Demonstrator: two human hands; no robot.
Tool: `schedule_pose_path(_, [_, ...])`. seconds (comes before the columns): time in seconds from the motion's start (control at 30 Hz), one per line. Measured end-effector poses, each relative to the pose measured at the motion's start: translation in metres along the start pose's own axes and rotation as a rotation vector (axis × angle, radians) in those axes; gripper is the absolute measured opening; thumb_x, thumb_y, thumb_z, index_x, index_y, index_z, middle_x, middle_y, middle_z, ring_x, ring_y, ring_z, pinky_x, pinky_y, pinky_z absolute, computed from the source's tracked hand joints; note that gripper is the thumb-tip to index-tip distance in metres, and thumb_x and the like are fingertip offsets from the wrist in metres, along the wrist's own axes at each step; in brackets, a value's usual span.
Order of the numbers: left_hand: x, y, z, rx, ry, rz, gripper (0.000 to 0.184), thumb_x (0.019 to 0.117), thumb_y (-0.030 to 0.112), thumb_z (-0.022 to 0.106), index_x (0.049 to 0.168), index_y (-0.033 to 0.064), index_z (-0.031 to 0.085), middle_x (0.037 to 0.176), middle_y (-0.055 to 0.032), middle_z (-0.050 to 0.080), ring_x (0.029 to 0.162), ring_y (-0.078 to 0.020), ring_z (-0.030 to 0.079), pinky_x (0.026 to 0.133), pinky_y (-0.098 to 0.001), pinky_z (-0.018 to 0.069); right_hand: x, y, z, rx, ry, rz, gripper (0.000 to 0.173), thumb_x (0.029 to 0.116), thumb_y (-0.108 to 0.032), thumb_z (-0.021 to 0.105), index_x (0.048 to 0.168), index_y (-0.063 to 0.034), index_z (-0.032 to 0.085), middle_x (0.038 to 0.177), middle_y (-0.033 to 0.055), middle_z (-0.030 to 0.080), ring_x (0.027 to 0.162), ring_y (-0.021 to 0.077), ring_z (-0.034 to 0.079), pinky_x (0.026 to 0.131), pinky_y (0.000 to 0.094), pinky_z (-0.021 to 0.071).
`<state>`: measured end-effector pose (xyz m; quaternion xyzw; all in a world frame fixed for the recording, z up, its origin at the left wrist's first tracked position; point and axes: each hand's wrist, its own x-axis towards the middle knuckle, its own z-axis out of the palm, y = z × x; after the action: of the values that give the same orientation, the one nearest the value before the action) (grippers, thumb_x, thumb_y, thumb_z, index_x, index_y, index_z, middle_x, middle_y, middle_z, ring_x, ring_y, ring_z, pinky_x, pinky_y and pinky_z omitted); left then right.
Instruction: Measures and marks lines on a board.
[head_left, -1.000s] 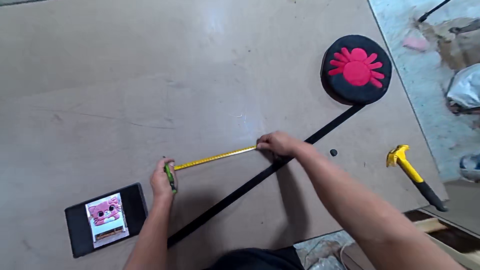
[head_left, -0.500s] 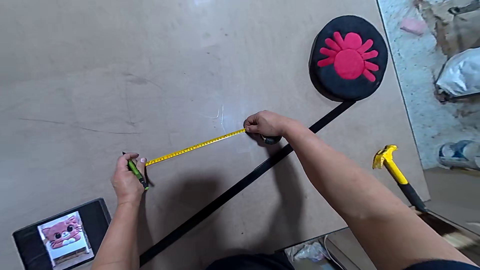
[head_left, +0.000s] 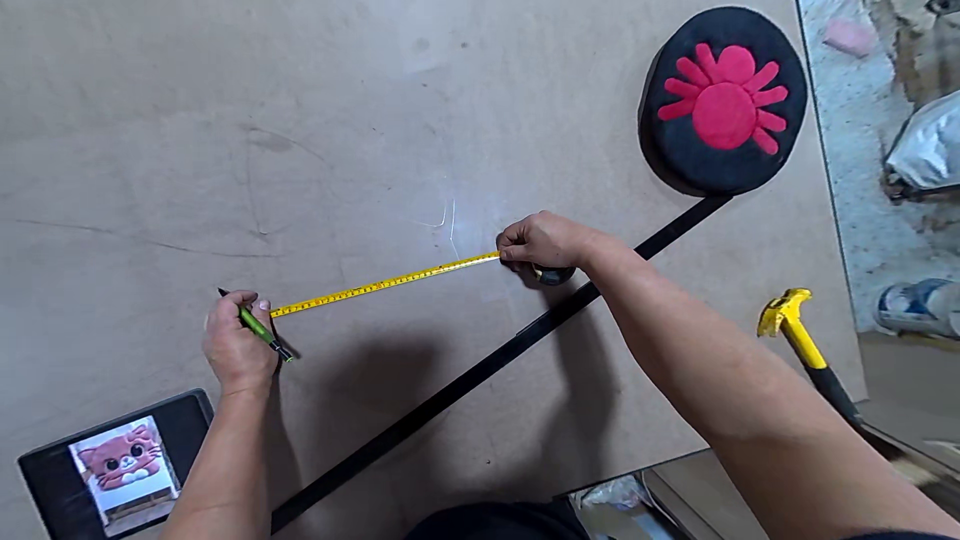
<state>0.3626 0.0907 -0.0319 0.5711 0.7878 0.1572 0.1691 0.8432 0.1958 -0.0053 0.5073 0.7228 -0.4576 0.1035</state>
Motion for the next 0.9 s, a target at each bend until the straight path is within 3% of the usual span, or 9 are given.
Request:
schedule_pose_path(0.17, [-0.001,-0.001,0.001,-0.028,0.012,0.031,0.031,0.1061,0.024,0.057,0.128,0.0021,0.062,0.119,-0.0236,0.066,0.111,-0.0378,0.065,0.098,-0.0572,0.0498,-0.004,0.001,0.000,0.027,-0.003,-0.009,0.020,0.1047,-0.027,0.059,0.098,-0.0185,0.076,0.082,-0.0039,0.074,0.076,0.0098,0.069,0.077,0.0398,0.0569])
schedule_pose_path(0.43, [-0.007,0.001,0.001,-0.052,0.018,0.068,0.028,0.1056,0.023,0.059,0.124,0.0024,0.064,0.115,-0.0227,0.067,0.108,-0.0363,0.065,0.096,-0.0560,0.0502,-0.003,0.000,0.004,0.012,0.040,0.007,0.021,0.1024,-0.032,0.062,0.092,-0.0203,0.075,0.077,-0.0037,0.072,0.071,0.0106,0.067,0.070,0.0408,0.0547])
schedule_pose_path(0.57, [-0.009,0.003,0.005,-0.055,0.027,0.068,0.027,0.1053,0.024,0.060,0.122,0.0031,0.065,0.112,-0.0209,0.067,0.105,-0.0353,0.066,0.094,-0.0560,0.0509,-0.004,-0.002,0.006,0.006,0.041,0.011,0.015,0.0991,-0.026,0.064,0.090,-0.0201,0.074,0.076,-0.0033,0.070,0.070,0.0119,0.065,0.068,0.0421,0.0527])
schedule_pose_path(0.8, [-0.006,0.000,0.005,-0.073,0.020,0.051,0.028,0.1050,0.025,0.061,0.123,0.0040,0.064,0.110,-0.0201,0.067,0.102,-0.0343,0.066,0.092,-0.0551,0.0516,-0.007,-0.006,0.011,0.013,0.054,0.042,0.021,0.1039,-0.029,0.061,0.092,-0.0194,0.075,0.078,-0.0042,0.072,0.073,0.0103,0.068,0.073,0.0414,0.0548])
schedule_pose_path(0.9, [-0.009,0.005,0.004,-0.116,0.026,0.033,0.029,0.1046,0.023,0.061,0.124,0.0022,0.064,0.111,-0.0217,0.068,0.101,-0.0340,0.067,0.091,-0.0543,0.0527,-0.013,-0.007,0.012,-0.012,0.060,0.040,0.022,0.1036,-0.028,0.061,0.089,-0.0180,0.074,0.078,-0.0013,0.071,0.074,0.0144,0.067,0.073,0.0449,0.0537])
